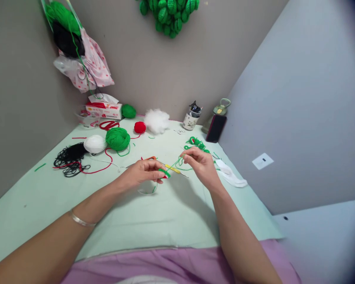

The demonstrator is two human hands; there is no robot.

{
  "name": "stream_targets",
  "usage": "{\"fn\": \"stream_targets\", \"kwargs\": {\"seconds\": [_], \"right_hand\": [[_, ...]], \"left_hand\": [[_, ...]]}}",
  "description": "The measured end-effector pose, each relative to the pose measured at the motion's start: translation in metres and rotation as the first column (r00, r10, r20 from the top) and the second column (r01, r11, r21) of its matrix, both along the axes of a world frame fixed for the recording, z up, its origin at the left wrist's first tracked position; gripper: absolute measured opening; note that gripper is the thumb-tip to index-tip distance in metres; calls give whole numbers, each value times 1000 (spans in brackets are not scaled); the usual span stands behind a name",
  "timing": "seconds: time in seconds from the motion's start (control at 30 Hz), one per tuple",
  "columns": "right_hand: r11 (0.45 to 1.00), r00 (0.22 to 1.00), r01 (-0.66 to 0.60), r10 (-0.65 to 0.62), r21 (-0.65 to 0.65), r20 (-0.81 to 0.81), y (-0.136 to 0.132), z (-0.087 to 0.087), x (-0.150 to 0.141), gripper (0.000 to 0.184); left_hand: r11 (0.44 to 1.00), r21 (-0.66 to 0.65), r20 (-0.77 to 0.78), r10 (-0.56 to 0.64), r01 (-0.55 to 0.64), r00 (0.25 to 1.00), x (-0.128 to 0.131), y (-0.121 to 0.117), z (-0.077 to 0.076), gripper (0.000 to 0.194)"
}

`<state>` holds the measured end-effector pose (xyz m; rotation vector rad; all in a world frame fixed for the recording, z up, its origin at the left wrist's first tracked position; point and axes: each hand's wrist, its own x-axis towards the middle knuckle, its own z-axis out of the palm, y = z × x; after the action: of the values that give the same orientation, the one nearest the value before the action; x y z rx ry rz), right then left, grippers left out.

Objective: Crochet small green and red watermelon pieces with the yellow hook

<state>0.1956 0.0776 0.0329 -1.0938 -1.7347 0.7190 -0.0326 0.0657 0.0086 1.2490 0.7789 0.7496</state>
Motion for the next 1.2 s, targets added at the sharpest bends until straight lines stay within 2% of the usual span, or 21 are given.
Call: {"fn": "stream_targets", "kwargs": {"seconds": [0.1,0.2,0.27,0.33,0.47,0.53,0.63,0.77,0.9,1.2], "right_hand": [[998,999,-27,24,-65,-41,0,3,4,20],[999,997,-35,34,-5,-70,-1,5,4,32],[997,994,-73,72,-9,-80,-3,4,3,37],[989,989,-135,131,-61,-73,-5,3,1,35],[966,977,-211,211,-146,-17,-9,0,-1,16],[972,974,-212,219,-105,65,-10,0,-2,13],[975,961,-220,212,25,180,-10,1,-3,14],[970,962,-187,149,154,228,-8,1,-4,14],[972,958,-166,120,167,259,-8,-1,-5,13],[973,953,-190,152,127,263,-10,-3,-9,13]], "left_hand": [[994,1,29,107,-107,994,3,-2,1,21],[992,39,20,121,-121,992,2,-2,-1,20],[989,86,-6,118,-118,993,1,0,-4,20],[985,130,-40,120,-114,992,0,1,-6,20],[975,196,-68,122,-107,990,-1,2,-6,18],[971,216,-63,117,-101,991,-1,2,-6,18],[971,217,-69,114,-97,991,-1,1,-5,18],[976,196,-79,107,-90,991,-1,1,-4,18],[979,187,-81,91,-75,993,0,-1,-3,16],[981,185,-108,81,-60,991,1,-1,1,15]]}}
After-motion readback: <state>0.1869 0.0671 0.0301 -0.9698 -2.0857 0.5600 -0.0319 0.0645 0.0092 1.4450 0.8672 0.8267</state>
